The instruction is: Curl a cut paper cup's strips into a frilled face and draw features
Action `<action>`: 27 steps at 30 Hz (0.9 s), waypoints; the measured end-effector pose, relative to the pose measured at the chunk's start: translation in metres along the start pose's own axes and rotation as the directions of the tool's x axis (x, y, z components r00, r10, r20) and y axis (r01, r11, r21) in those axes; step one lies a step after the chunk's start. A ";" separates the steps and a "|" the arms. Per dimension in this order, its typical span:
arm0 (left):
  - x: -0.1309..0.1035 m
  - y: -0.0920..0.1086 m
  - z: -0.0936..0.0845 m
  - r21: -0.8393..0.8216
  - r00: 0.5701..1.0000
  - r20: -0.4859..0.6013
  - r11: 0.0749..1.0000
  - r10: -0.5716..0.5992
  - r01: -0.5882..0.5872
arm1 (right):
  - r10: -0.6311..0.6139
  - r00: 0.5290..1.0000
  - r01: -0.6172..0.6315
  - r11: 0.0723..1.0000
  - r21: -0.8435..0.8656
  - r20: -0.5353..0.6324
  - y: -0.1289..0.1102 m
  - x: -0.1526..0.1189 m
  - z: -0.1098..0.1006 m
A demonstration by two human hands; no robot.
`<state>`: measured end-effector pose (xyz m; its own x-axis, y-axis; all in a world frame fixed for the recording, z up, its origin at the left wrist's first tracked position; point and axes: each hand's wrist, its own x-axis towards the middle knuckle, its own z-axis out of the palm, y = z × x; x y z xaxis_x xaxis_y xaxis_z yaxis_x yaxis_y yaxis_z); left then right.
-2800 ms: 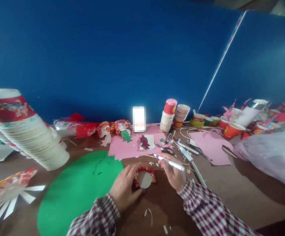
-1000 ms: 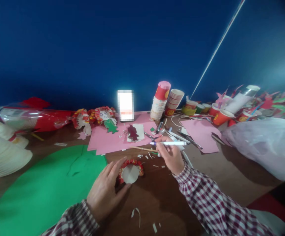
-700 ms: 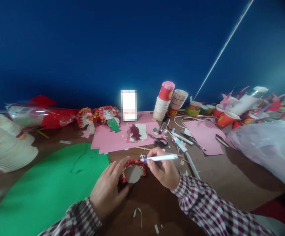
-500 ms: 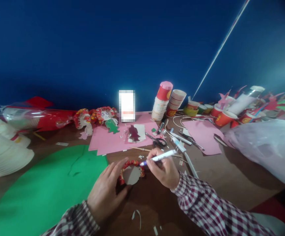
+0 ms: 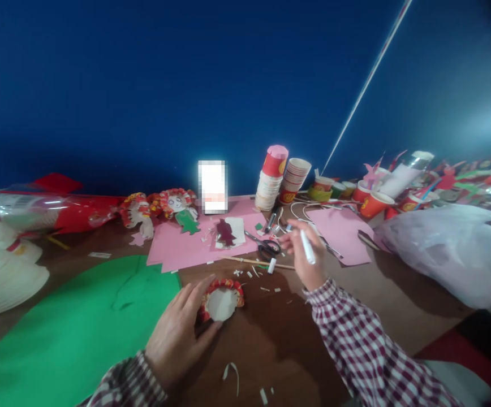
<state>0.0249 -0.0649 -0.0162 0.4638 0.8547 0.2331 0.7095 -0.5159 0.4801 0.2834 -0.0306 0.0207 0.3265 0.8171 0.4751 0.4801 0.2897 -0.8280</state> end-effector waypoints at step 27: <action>0.001 0.000 0.000 -0.016 1.000 -0.010 1.000 0.015 -0.015 | 0.006 0.992 0.100 0.599 -0.795 0.129 0.041 0.019 -0.032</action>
<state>0.0253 -0.0645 -0.0157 0.4692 0.8474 0.2483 0.6936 -0.5277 0.4903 0.3350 -0.0192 0.0055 0.2218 0.8761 0.4281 0.9670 -0.1412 -0.2120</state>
